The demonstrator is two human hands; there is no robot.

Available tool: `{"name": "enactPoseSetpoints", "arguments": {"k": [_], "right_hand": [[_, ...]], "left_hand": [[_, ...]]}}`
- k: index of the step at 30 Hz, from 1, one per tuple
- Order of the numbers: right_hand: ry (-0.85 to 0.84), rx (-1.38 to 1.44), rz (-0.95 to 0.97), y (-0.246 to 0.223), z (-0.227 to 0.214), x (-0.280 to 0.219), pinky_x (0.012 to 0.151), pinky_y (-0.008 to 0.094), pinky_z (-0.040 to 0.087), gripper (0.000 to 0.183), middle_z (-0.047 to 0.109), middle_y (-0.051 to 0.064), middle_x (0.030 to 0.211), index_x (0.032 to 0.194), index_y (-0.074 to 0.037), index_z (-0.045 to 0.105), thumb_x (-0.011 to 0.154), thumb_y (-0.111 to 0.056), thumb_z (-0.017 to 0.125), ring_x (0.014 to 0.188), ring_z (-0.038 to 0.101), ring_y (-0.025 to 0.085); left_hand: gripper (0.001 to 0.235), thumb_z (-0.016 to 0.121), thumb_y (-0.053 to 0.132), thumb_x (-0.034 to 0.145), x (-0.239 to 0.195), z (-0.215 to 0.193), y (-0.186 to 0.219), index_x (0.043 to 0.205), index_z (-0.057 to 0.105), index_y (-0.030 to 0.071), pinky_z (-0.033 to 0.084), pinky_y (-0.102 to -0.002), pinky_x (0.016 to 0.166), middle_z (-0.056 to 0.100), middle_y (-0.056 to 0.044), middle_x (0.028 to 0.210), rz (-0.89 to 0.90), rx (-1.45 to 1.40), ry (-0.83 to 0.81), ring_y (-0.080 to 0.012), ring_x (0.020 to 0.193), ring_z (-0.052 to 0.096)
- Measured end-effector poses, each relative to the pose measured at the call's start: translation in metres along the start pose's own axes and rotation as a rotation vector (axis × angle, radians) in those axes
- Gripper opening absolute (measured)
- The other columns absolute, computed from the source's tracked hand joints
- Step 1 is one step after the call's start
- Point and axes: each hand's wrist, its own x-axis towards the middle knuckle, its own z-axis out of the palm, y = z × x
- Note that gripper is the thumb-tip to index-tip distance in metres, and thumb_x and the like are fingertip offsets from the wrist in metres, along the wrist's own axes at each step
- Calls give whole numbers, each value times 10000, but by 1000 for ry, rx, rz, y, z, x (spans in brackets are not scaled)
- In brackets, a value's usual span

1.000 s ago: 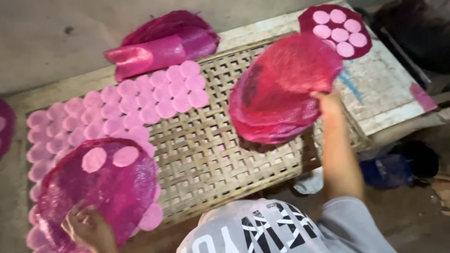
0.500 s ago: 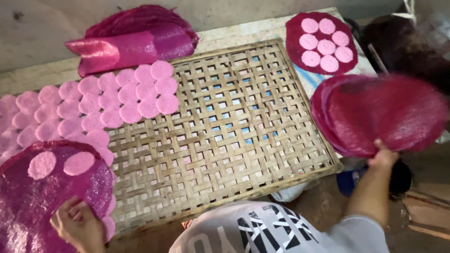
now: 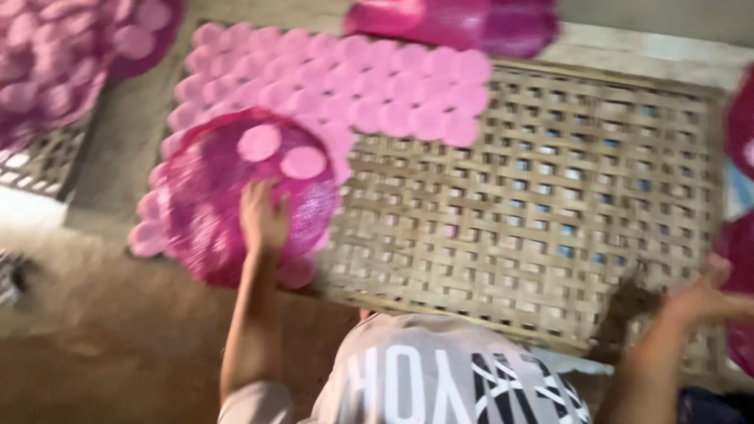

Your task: The person arranges pink circular foam discs onto a woven mat, forming a dense rectangular pattern. They repeatedly pick up discs from a pile on the left and place them in rows on the mat, occasionally adjusting the position of the discs to fit the pattern.

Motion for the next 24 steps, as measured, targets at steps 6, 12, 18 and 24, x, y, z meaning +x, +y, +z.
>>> {"name": "enactPoseSetpoints", "arguments": {"k": [6,12,18,24], "right_hand": [[-719,523,-65,-213,175,-177,970,373,554,500,367,153,1475,1384,-75,536,1005,-312,760,1325,471,260],[-1217,553,71,-349,259,-270,962,362,534,296,682,107,1187,1221,-62,675,950,-177,706,1118,652,241],[-1280,942,1121,-329,332,-294,809,342,554,359,741,72,1097,1219,-57,690,946,-276,610,950,697,195],[-1248,494,556,-262,390,-267,818,364,552,324,754,71,1063,1204,-28,708,898,-78,613,945,691,214]], "left_hand": [[398,636,305,941,68,43,-22,1288,651,108,390,-548,966,578,-182,1273,38,308,-75,-360,1194,502],[315,663,306,919,80,56,-8,1155,627,100,505,-506,912,669,-124,1170,-36,79,-245,-340,1110,637],[439,786,248,814,69,43,37,1147,572,59,549,-486,794,669,-174,1064,103,-274,-392,-359,943,689],[563,770,372,873,140,37,-31,1281,566,42,509,-509,883,617,-198,1237,-19,337,-70,-369,1135,583]]}}
